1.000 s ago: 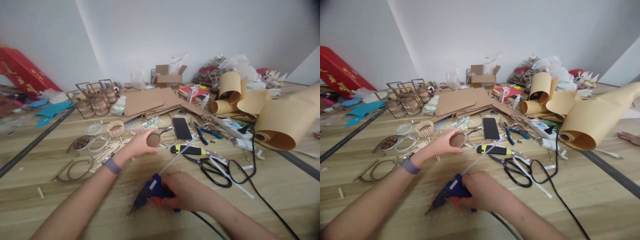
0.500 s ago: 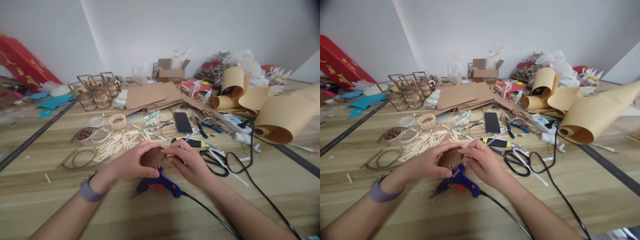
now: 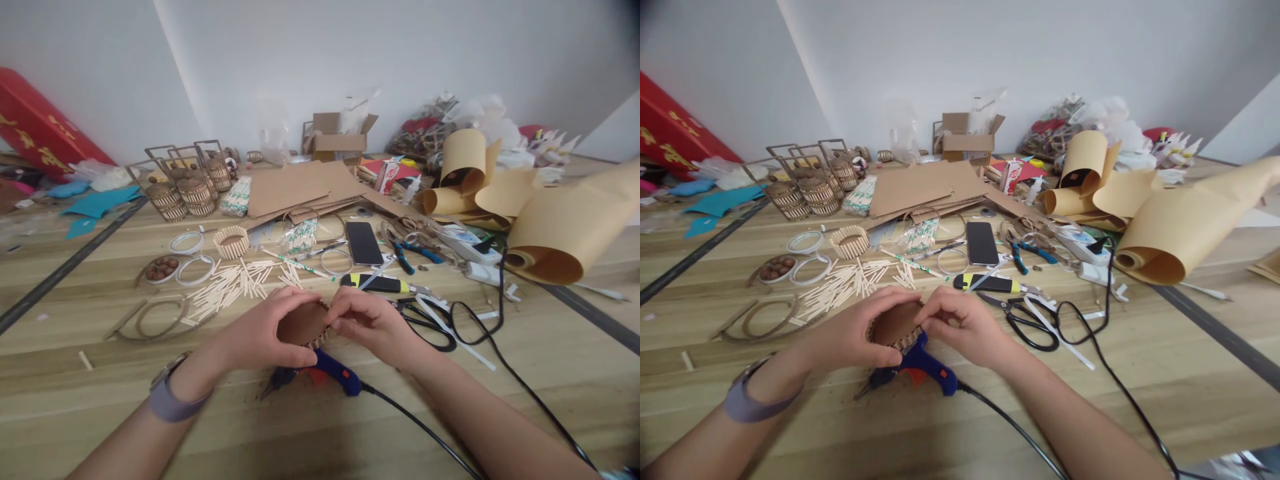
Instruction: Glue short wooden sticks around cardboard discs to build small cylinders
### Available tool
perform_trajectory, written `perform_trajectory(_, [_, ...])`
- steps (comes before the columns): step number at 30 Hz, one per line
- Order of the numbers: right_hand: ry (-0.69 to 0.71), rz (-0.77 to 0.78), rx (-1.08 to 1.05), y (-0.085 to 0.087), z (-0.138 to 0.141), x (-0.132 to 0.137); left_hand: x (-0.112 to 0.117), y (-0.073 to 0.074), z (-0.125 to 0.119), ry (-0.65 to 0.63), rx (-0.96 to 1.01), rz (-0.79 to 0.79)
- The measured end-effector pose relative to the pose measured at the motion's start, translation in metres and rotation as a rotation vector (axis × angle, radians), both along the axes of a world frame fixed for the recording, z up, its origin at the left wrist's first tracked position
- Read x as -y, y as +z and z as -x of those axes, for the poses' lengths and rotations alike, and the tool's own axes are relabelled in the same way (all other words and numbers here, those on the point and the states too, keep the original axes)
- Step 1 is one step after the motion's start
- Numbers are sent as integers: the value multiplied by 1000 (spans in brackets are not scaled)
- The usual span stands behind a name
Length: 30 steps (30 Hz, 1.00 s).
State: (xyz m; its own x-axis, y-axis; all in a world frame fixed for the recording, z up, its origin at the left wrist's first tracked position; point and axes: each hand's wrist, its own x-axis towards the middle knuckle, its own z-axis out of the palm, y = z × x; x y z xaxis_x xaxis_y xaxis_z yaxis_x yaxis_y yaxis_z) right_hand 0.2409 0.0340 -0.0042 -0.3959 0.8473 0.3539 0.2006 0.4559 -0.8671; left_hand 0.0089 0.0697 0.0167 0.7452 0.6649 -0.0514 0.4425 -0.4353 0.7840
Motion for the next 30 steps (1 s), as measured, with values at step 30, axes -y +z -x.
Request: perform_trajectory(30, [-559, -23, 620, -11, -18, -22, 17, -32, 72, 430, 10, -158])
